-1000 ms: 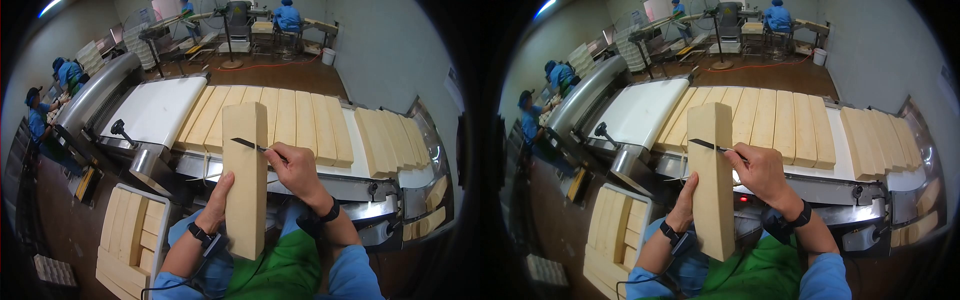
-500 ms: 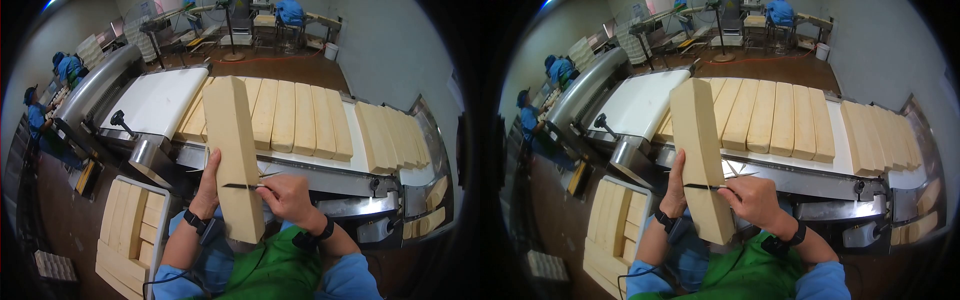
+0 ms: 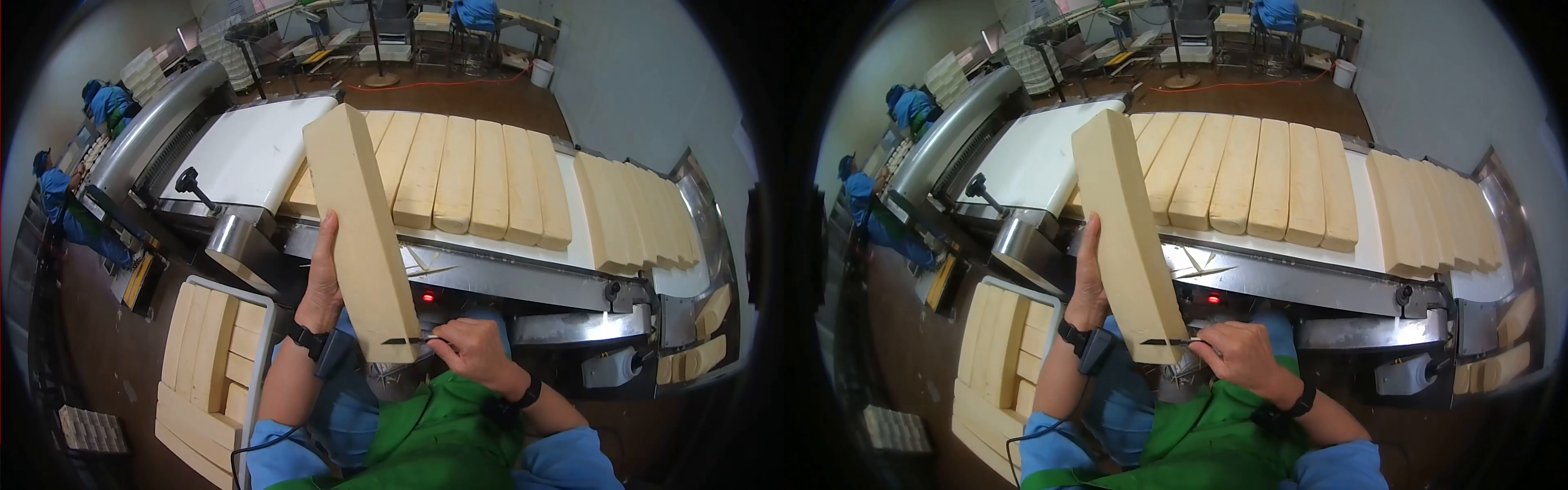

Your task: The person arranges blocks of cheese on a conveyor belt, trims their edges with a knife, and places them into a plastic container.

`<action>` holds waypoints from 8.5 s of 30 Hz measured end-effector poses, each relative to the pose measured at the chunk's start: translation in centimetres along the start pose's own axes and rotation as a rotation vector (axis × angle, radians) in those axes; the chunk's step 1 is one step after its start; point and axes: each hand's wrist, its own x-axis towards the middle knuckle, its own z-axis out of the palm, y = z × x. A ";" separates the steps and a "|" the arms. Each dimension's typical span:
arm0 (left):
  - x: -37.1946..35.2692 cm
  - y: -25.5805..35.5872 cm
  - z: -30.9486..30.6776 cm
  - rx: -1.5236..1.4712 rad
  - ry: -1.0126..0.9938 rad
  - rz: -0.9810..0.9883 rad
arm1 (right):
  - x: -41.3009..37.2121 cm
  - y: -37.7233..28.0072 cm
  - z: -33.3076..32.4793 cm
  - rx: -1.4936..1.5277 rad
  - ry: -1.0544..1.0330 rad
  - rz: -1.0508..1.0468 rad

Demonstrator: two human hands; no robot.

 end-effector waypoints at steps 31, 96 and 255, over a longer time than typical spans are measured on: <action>-1.9 -4.8 1.5 0.221 -0.115 -0.241 | 14.3 0.2 -8.1 -0.232 0.359 0.017; 0.7 -2.2 2.3 0.395 -0.029 -0.010 | 2.5 0.8 -1.1 -0.073 0.113 -0.031; 12.1 -16.5 7.7 1.797 -0.391 0.652 | 4.7 14.9 -7.1 -0.409 0.278 0.704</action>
